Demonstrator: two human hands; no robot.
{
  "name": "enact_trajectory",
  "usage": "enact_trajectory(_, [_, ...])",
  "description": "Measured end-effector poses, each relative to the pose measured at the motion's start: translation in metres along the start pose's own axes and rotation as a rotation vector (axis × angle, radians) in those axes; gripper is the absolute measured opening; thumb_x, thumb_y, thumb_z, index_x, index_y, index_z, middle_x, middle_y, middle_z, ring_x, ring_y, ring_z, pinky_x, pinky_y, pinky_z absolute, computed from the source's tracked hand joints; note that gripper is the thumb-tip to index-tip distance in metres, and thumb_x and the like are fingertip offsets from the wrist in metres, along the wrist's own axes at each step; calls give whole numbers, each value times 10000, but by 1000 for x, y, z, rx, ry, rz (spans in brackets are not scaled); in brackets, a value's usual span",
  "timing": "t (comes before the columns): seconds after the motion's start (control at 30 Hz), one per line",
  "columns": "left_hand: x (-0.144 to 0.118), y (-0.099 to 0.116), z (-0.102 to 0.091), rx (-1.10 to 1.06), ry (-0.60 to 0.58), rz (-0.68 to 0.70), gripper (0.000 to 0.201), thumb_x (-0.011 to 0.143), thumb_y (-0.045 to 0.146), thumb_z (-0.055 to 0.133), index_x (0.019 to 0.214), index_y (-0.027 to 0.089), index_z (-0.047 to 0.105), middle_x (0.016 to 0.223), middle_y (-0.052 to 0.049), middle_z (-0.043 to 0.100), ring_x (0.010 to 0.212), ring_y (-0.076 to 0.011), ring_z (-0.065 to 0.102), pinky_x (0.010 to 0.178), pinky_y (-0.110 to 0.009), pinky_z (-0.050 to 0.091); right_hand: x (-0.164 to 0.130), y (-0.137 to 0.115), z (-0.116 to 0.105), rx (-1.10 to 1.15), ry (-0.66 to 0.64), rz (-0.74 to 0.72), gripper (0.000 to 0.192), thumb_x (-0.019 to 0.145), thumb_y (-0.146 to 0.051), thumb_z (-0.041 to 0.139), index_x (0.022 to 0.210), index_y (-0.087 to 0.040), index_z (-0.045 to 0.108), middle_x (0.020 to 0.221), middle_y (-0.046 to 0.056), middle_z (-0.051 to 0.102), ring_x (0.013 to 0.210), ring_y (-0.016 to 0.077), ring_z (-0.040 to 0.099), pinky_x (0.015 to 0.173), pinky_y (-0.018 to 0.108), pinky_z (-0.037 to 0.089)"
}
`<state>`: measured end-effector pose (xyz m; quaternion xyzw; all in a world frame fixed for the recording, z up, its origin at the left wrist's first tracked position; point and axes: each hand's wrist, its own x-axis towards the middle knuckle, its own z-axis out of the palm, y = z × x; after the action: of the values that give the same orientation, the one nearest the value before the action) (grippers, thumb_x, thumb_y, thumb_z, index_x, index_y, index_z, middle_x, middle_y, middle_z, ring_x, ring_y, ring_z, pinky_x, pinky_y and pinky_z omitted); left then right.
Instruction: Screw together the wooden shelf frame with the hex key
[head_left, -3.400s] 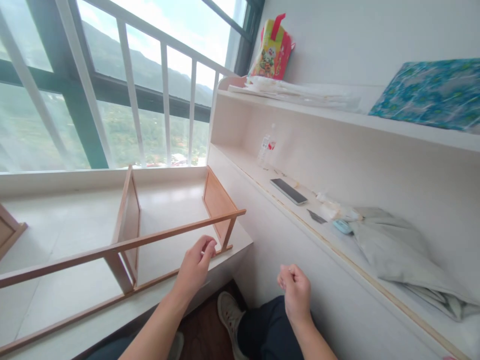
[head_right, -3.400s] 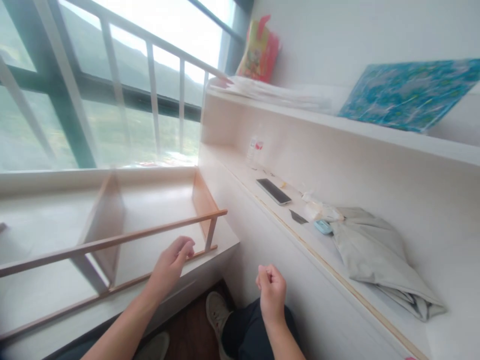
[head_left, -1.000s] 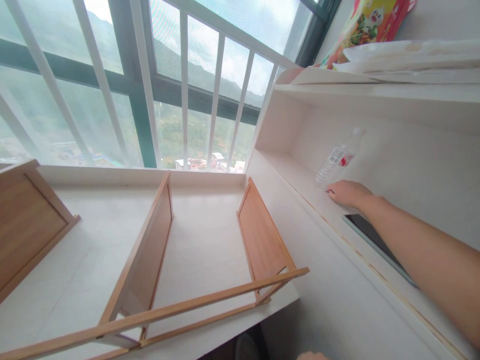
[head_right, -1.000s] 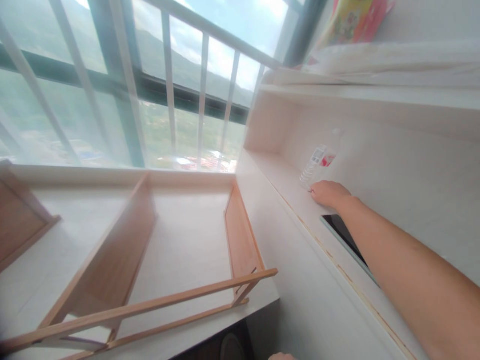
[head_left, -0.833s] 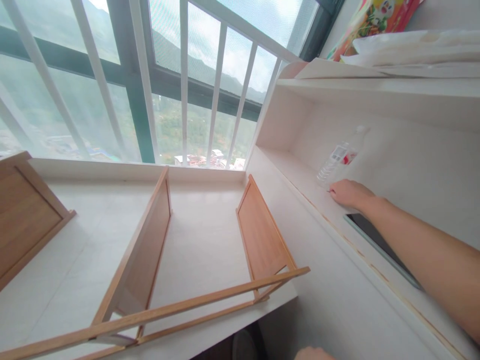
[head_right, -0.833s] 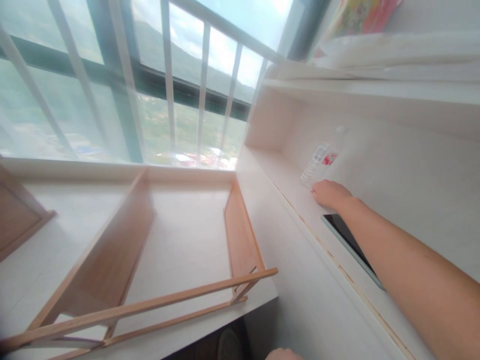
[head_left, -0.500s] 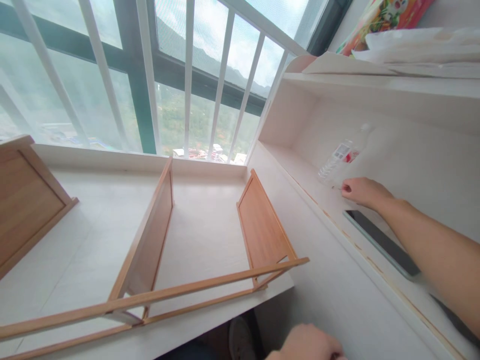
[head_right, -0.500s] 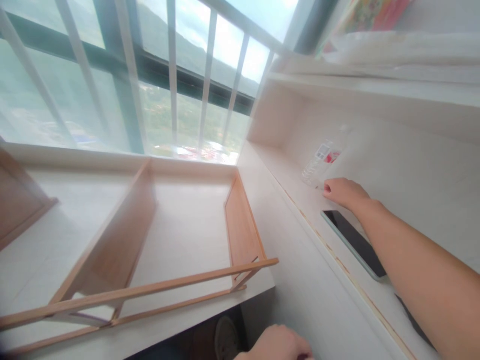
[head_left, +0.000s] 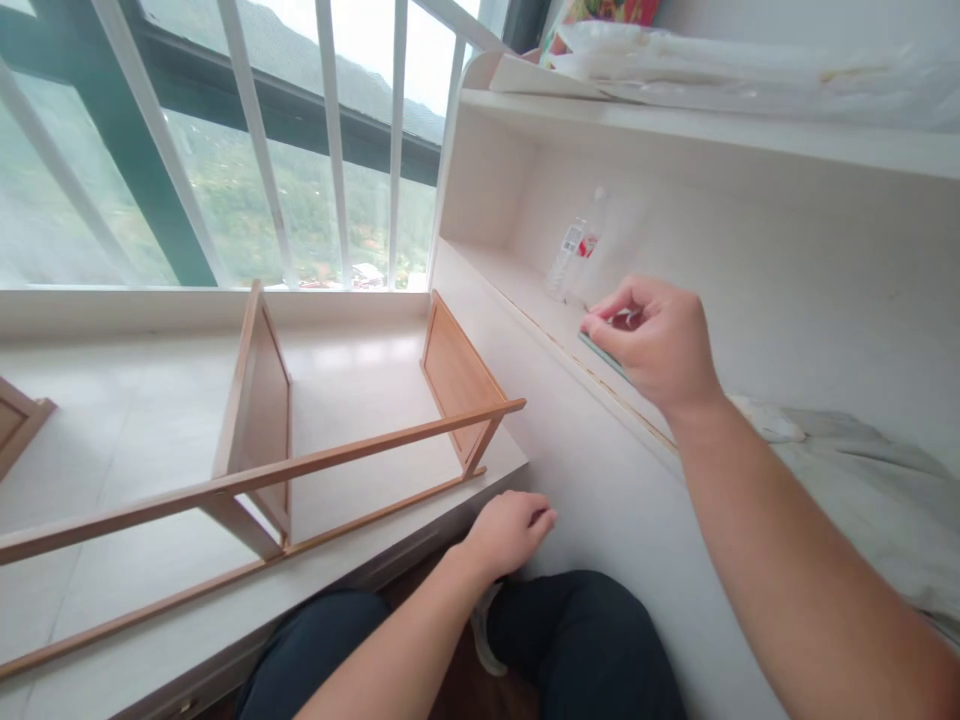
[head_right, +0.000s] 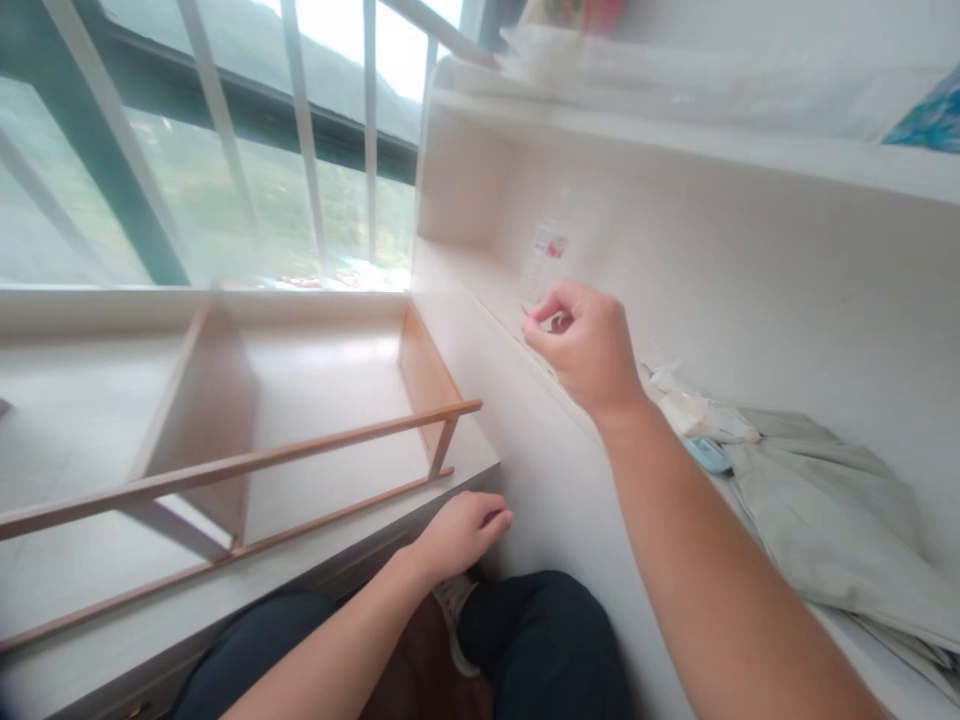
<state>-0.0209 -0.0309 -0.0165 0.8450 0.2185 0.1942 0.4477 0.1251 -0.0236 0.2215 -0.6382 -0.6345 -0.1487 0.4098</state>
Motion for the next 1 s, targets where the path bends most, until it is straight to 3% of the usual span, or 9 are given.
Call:
enact_trajectory(0.1, [-20, -5, -21, 19, 81, -34, 309, 975, 338, 470, 771, 222, 671, 752, -34, 711, 705, -206, 620, 636, -304, 375, -75, -3, 13, 348, 59, 203, 156, 815, -341, 806, 803, -213, 718, 860, 9, 726, 687, 132, 569, 624, 270, 417])
enact_trajectory(0.13, [-25, -8, -27, 29, 117, -53, 313, 977, 334, 461, 783, 220, 679, 753, -32, 712, 707, -205, 622, 638, -303, 375, -98, 1, 23, 452, 56, 335, 163, 800, -352, 827, 815, -226, 724, 863, 4, 731, 681, 129, 562, 620, 267, 415])
enact_trajectory(0.2, [-36, -12, -40, 54, 195, -97, 329, 984, 331, 447, 792, 217, 687, 748, -31, 710, 715, -206, 625, 651, -307, 377, -138, 14, 50, 520, 16, 439, 202, 790, -394, 836, 807, -227, 722, 765, 3, 710, 611, 130, 531, 579, 272, 400])
enact_trajectory(0.3, [-46, -20, -54, 104, 311, -177, 331, 987, 337, 457, 785, 211, 687, 735, -36, 700, 714, -215, 618, 663, -323, 378, -178, 35, 99, 621, -90, 536, 278, 749, -464, 837, 819, -216, 730, 785, 33, 737, 634, 156, 579, 633, 304, 468])
enact_trajectory(0.4, [-50, -30, -62, 160, 395, -249, 297, 977, 310, 488, 790, 200, 690, 767, -54, 705, 747, -234, 623, 692, -343, 406, -204, 50, 142, 681, -213, 616, 489, 697, -486, 823, 1058, -164, 751, 776, 43, 743, 617, 158, 576, 641, 313, 468])
enact_trajectory(0.57, [-46, -56, -65, 252, 415, -290, 185, 947, 217, 556, 954, 186, 738, 1020, -95, 731, 1015, -270, 648, 922, -387, 480, -230, 64, 183, 722, -504, 675, 732, 688, -340, 779, 1368, -106, 641, 670, -37, 682, 560, 123, 492, 653, 290, 427])
enact_trajectory(0.73, [-32, -85, -59, 335, 317, -322, 340, 941, 208, 590, 1263, 169, 689, 1175, -125, 700, 1125, -305, 619, 1019, -445, 477, -226, 74, 193, 728, -782, 645, 781, 678, -145, 736, 1447, -137, 600, 682, -49, 686, 671, 156, 596, 753, 298, 455])
enact_trajectory(0.9, [-19, -93, -53, 364, 182, -302, 370, 904, 156, 602, 1253, 231, 698, 1122, -85, 699, 1060, -281, 642, 969, -418, 501, -207, 81, 191, 732, -881, 592, 827, 723, -96, 730, 1512, -267, 549, 687, -80, 661, 680, 141, 579, 747, 276, 436])
enact_trajectory(1.0, [-16, -90, -53, 368, 175, -310, 315, 920, 159, 571, 1195, 212, 714, 1102, -96, 705, 1054, -286, 651, 957, -421, 506, -207, 81, 193, 727, -906, 601, 834, 706, -59, 725, 1500, -257, 566, 680, -75, 663, 684, 145, 593, 734, 273, 429])
